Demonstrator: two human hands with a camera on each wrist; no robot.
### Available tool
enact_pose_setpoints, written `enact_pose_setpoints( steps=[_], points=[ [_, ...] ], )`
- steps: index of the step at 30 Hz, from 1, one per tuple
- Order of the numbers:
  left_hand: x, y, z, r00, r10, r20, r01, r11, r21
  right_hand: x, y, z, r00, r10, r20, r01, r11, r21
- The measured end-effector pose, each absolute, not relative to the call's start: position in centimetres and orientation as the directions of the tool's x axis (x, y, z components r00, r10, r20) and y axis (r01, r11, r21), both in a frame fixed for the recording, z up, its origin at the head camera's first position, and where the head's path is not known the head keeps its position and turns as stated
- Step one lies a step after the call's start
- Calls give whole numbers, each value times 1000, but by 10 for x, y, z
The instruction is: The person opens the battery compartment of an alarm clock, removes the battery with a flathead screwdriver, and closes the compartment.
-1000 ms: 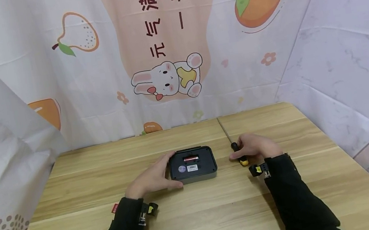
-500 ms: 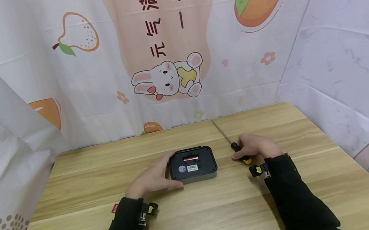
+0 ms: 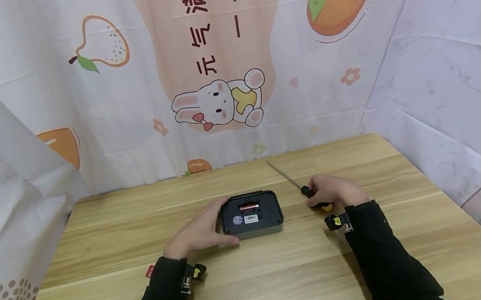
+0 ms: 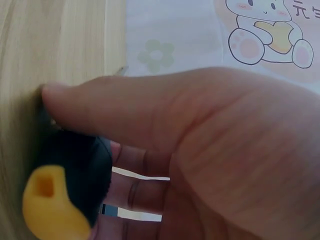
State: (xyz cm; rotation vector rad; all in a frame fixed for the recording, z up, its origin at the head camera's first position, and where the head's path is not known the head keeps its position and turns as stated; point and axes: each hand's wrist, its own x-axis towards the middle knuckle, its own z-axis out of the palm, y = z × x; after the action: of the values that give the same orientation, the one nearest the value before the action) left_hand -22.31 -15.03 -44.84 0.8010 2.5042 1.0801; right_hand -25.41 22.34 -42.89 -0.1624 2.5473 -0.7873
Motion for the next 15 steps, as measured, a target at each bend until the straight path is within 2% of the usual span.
enact_pose_setpoints(
  steps=[15],
  points=[
    [-224,-151,-451,-811,580,-72,358,590,724,-255,226,-426,-893,-266,-362,-32,841,-540]
  ],
)
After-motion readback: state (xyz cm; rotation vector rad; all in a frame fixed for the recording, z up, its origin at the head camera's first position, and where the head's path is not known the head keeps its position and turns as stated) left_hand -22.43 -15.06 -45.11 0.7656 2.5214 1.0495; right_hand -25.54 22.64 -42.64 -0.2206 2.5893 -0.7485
